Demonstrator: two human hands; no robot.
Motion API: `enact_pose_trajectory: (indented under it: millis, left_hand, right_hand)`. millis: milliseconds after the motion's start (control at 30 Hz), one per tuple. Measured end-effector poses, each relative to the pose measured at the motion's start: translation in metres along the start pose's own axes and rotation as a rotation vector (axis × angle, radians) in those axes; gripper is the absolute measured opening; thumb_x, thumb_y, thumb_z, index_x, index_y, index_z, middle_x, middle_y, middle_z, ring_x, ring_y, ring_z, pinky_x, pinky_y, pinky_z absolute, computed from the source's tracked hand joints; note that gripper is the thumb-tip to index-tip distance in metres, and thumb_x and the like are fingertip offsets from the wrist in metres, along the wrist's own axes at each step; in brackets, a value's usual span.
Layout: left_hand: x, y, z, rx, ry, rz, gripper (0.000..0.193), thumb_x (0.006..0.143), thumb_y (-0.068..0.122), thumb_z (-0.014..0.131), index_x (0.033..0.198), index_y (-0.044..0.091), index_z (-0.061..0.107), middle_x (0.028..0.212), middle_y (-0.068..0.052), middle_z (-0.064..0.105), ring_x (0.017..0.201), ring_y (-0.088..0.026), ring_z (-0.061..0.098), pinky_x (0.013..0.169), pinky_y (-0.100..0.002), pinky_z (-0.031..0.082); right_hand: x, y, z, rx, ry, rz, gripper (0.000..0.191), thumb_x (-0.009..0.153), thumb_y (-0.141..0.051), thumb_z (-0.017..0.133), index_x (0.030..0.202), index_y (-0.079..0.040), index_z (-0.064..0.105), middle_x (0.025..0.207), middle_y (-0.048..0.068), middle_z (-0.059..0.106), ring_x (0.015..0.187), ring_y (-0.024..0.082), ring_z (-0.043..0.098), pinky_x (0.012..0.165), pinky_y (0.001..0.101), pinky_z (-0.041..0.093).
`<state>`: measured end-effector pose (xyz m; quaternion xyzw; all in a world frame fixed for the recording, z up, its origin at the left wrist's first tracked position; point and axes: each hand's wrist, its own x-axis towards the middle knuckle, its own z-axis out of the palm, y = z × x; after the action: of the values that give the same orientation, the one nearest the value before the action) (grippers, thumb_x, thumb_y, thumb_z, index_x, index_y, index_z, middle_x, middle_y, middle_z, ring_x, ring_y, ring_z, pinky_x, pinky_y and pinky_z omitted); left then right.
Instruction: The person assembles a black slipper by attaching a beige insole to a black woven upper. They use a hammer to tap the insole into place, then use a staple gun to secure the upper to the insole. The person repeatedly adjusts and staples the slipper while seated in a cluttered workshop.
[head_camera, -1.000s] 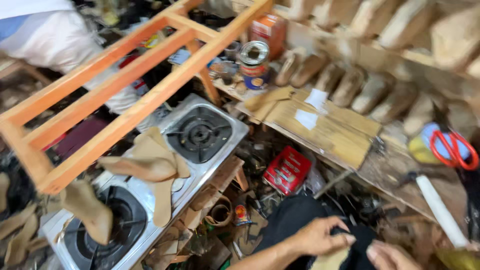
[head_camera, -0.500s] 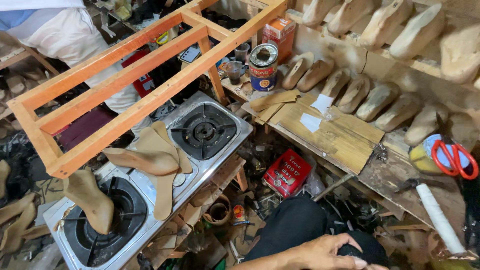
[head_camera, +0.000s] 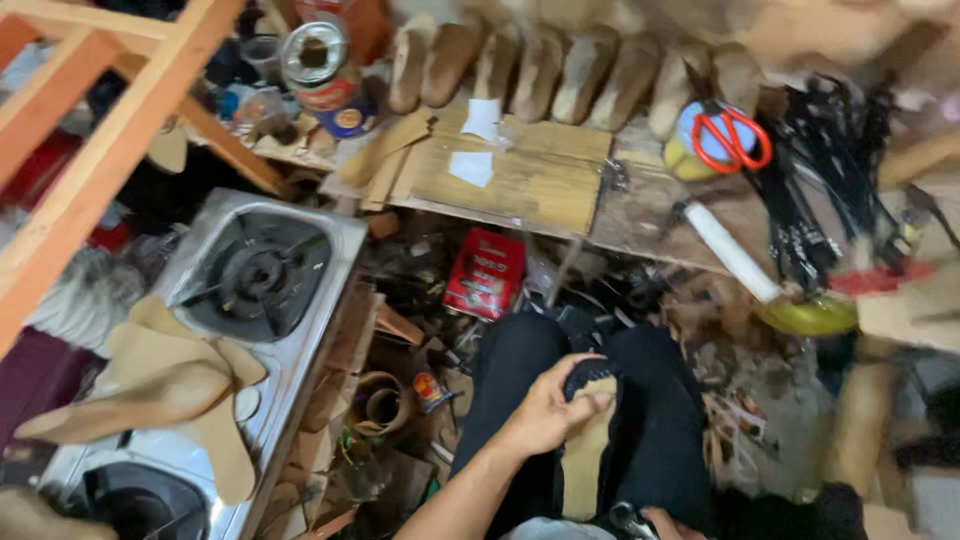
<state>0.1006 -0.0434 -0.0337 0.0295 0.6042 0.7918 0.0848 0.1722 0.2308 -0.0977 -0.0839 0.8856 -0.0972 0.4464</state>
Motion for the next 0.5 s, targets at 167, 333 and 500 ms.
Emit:
enact_pose_trajectory:
  millis: [167,333,500]
  left_hand:
    - [-0.012,0.015,0.021,0.064,-0.024,-0.124,0.049,0.091,0.016,0.073,0.136,0.005,0.058,0.104,0.0,0.068,0.096,-0.008,0.062,0.087,-0.026,0.053]
    - [-0.02,0.024,0.04,0.081,-0.049,-0.098,0.047,0.092,0.011,0.07,0.136,0.003,0.056,0.105,-0.001,0.069,0.097,-0.007,0.063,0.088,-0.024,0.052]
    - [-0.03,0.032,0.056,0.114,-0.075,-0.111,0.049,0.093,0.009,0.069,0.139,0.003,0.054,0.103,-0.001,0.069,0.094,-0.006,0.062,0.086,-0.023,0.052]
  right_hand:
    - [-0.063,0.015,-0.002,0.687,0.304,-0.233,0.045,0.086,-0.026,0.078,0.128,-0.012,0.069,0.084,0.01,0.08,0.075,0.018,0.076,0.071,0.0342,0.061]
    - [-0.111,0.007,-0.059,1.122,0.455,-0.688,0.04,0.1,-0.017,0.065,0.134,0.003,0.06,0.11,0.023,0.063,0.092,0.036,0.065,0.082,0.0486,0.053]
    - [-0.14,-0.02,-0.104,1.631,0.162,-1.163,0.036,0.104,-0.022,0.066,0.132,0.001,0.06,0.11,0.021,0.069,0.095,0.035,0.069,0.087,0.0514,0.057]
